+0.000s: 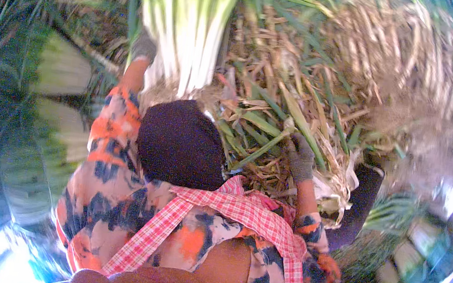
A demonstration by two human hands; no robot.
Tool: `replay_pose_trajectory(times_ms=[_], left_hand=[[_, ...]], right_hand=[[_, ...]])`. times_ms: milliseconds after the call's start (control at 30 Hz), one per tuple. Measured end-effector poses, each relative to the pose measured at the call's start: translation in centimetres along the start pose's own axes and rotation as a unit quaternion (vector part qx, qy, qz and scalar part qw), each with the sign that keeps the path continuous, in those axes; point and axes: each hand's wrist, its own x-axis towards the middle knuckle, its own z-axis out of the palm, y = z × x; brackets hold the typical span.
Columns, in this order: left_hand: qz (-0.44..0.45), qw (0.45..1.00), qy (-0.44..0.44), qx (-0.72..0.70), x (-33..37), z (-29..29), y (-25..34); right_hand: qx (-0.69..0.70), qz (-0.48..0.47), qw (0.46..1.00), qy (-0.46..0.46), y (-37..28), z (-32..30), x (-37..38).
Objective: The person cleans scallions by hand by peeling away the outer layers and dirt from the white part and roots.
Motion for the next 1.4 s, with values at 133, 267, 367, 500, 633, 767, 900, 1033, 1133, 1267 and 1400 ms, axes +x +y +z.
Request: replay_pose_trajectory(times_ms=[133, 267, 367, 500, 633, 767, 900, 1033, 1133, 1267, 1400], left_hand=[[0.086, 0.995, 0.028, 0.029, 0.4, 4.2, -0.8], [0.156, 0.968, 0.02, 0.195, 1.5, 5.8, -2.7], [0.289, 0.873, 0.079, 0.385, 2.7, 8.8, -3.5], [0.161, 0.954, 0.231, 0.102, 3.7, 14.2, -9.0], [0.125, 0.971, 0.161, 0.125, 2.0, 12.5, -10.1], [0.116, 0.913, -0.075, 0.385, -0.1, 6.8, -5.3], [0.015, 0.964, -0.152, 0.217, -1.6, 0.7, -1.3], [0.035, 0.982, -0.012, 0.185, -0.7, -1.4, -0.1], [0.111, 0.992, 0.036, 0.056, -2.0, -5.6, 5.7], [0.222, 0.913, -0.152, -0.306, -1.6, -9.6, 14.8], [0.318, 0.767, -0.32, -0.456, -10.3, -18.5, 26.9]], right_hand=[[-0.019, -0.102, 0.994, -0.013, -4.6, -2.9, 3.0], [0.034, -0.135, 0.982, 0.13, 2.4, -6.5, 10.4], [-0.057, -0.188, 0.946, 0.258, 2.5, -14.6, 15.9], [-0.171, -0.084, 0.89, 0.413, -2.1, -25.8, 22.1], [-0.328, -0.036, 0.825, 0.459, -1.9, -30.8, 28.0], [-0.491, 0.063, 0.788, 0.367, -2.7, -29.9, 31.8], [-0.417, 0.111, 0.889, 0.155, -4.7, -30.2, 31.9], [-0.137, 0.108, 0.967, 0.184, -2.3, -27.8, 29.9], [0.119, 0.014, 0.975, 0.189, 0.8, -23.4, 23.0], [0.124, -0.048, 0.97, 0.206, -3.3, -16.8, 10.0], [0.196, -0.049, 0.958, 0.203, -4.3, -11.0, 1.6]])
